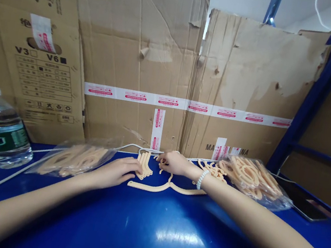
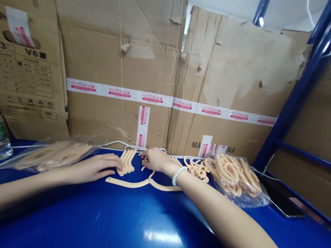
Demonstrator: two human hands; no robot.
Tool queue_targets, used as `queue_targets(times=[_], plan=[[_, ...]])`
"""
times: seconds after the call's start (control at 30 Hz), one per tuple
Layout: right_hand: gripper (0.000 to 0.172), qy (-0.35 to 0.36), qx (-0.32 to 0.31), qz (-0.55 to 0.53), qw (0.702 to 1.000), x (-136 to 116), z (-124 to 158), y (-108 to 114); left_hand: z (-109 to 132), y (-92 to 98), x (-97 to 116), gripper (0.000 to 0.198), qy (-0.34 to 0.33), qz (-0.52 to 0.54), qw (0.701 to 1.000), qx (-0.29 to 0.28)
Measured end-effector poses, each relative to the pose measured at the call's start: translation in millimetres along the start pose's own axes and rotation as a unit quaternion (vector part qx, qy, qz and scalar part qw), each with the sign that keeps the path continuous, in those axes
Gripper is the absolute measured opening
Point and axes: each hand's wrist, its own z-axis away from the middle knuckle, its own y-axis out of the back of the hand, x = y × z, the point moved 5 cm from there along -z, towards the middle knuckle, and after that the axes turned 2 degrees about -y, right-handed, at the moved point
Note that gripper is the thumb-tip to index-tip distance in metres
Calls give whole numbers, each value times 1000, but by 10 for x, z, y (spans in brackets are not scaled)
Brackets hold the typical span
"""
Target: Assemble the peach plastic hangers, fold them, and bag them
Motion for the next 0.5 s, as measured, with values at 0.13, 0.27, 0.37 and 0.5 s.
queue_targets(times=[0.13, 0.27, 0.37, 0.5], plan=[[27, -9, -21, -26, 999, 34, -89, -81, 31, -19, -25, 22, 14, -5, 1000, 0], [27, -27, -18, -88, 996, 111, -137, -99, 20, -31, -9, 18, 19, -7, 1000, -3], [27, -50, -5, -163, 985, 199, -180, -56, -3, -27, -2, 17, 16, -7, 1000, -10], [29, -110, 19, -290, 950, 361, -242, 18, -17, -32, -38, 16, 5, -7, 1000, -18]])
